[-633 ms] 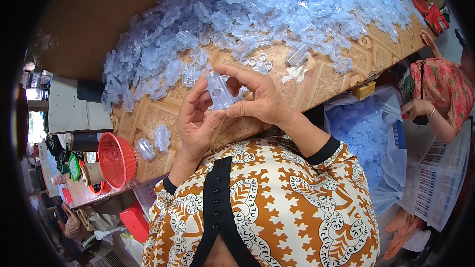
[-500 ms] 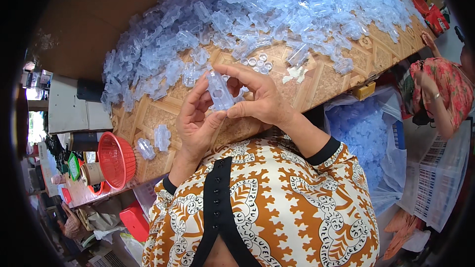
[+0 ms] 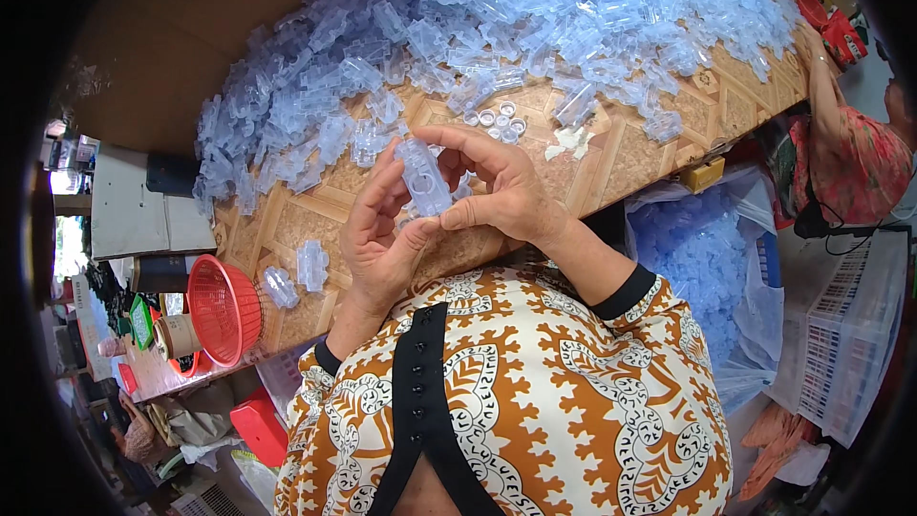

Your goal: The person assembles plastic components by picking up clear plastic housings and inserting small plastic caps into them by hand.

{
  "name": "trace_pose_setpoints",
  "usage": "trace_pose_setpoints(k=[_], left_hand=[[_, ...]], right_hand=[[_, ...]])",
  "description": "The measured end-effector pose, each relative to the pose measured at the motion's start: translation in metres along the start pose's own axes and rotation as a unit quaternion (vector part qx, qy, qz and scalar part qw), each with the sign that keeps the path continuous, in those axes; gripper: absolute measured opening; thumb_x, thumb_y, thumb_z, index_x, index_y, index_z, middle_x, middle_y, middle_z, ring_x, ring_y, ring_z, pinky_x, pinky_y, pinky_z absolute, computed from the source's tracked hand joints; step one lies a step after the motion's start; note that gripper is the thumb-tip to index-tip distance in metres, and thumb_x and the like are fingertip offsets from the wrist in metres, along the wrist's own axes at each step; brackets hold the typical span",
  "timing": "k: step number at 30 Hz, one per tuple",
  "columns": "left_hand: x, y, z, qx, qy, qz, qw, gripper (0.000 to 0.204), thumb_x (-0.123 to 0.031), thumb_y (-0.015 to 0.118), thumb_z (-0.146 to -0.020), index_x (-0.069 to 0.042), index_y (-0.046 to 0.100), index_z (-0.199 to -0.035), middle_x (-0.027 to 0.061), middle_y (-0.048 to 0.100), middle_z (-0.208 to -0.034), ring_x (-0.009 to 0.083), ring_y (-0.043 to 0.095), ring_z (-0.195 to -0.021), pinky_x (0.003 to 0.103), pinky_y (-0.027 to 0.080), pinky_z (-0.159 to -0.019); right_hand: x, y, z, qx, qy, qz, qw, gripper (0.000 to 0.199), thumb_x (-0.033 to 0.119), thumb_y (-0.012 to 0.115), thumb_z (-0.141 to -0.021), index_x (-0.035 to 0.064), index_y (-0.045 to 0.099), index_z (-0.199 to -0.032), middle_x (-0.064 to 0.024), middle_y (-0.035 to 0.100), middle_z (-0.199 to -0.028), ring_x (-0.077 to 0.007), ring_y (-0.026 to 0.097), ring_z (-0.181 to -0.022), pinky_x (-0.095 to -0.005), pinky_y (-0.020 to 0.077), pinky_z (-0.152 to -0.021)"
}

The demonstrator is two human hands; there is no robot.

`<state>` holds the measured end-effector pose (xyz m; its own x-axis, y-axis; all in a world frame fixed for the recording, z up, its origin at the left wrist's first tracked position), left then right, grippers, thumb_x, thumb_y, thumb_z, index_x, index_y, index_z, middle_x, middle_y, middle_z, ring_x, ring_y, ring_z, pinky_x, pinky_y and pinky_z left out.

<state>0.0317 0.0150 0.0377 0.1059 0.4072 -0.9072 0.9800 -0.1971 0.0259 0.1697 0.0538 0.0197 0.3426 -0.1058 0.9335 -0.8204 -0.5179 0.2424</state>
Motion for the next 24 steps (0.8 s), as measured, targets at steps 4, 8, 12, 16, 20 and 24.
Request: trace_pose_setpoints(k=[4,8,12,16,20,24], left_hand=[[-0.003,-0.001,0.000,0.003,0.010,-0.027,1.000,0.061,-0.005,0.077,-0.087,0.000,0.049,-0.141,0.0272,0.035,-0.156,0.0308,0.049,-0.136,0.040,0.046,-0.109],[0.000,-0.001,0.000,-0.005,-0.002,-0.003,1.000,0.061,-0.006,0.077,-0.086,-0.001,0.050,-0.140,0.0272,0.037,-0.155,0.0313,0.050,-0.136,0.040,0.047,-0.108],[0.000,-0.002,0.000,0.004,0.004,-0.024,1.000,0.061,-0.006,0.078,-0.086,-0.001,0.051,-0.140,0.0272,0.039,-0.154,0.0310,0.050,-0.136,0.040,0.048,-0.107],[-0.001,-0.003,0.000,-0.004,0.002,-0.014,1.000,0.058,-0.006,0.078,-0.085,-0.002,0.053,-0.138,0.0266,0.041,-0.153,0.0315,0.050,-0.136,0.040,0.048,-0.106],[-0.001,-0.004,-0.002,0.009,0.018,-0.047,0.999,0.056,-0.005,0.079,-0.084,-0.004,0.057,-0.135,0.0255,0.043,-0.152,0.0321,0.050,-0.137,0.039,0.046,-0.107],[-0.001,-0.004,-0.002,0.018,0.027,-0.043,0.999,0.055,-0.005,0.079,-0.083,-0.005,0.059,-0.134,0.0248,0.044,-0.152,0.0319,0.048,-0.138,0.040,0.044,-0.108]], right_hand=[[0.000,0.001,0.000,-0.009,-0.010,-0.027,1.000,0.093,0.021,0.090,-0.069,-0.0048,0.044,-0.147,-0.0067,0.061,-0.123,-0.0163,0.058,-0.111,-0.0319,0.0450,-0.099],[0.004,0.002,-0.001,-0.016,-0.032,-0.027,0.999,0.085,0.014,0.089,-0.070,-0.0010,0.050,-0.144,-0.0002,0.057,-0.116,-0.0097,0.055,-0.097,-0.0259,0.0485,-0.085],[0.003,0.002,-0.001,-0.013,-0.030,-0.033,0.999,0.086,0.015,0.090,-0.070,-0.0011,0.050,-0.144,-0.0004,0.057,-0.118,-0.0098,0.055,-0.097,-0.0261,0.0487,-0.086],[0.005,0.002,-0.001,-0.017,-0.038,-0.015,0.999,0.085,0.016,0.090,-0.070,-0.0009,0.051,-0.144,-0.0003,0.057,-0.118,-0.0099,0.055,-0.097,-0.0258,0.0489,-0.086],[0.007,0.000,-0.001,-0.021,-0.057,0.007,0.998,0.083,0.016,0.090,-0.069,-0.0002,0.053,-0.142,-0.0014,0.057,-0.121,-0.0101,0.055,-0.096,-0.0256,0.0490,-0.086],[0.013,0.001,0.000,-0.020,-0.070,0.052,0.996,0.082,0.018,0.090,-0.068,0.0008,0.055,-0.141,-0.0029,0.057,-0.125,-0.0104,0.056,-0.096,-0.0256,0.0489,-0.086]])
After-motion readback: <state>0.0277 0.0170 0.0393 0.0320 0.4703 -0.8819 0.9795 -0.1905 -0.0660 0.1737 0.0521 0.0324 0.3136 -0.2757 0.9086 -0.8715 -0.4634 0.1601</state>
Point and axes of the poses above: each hand's wrist, its own z-axis away from the middle knuckle, its own y-axis out of the palm, x = y × z, the point moved 9 cm from there along -z, towards the middle knuckle
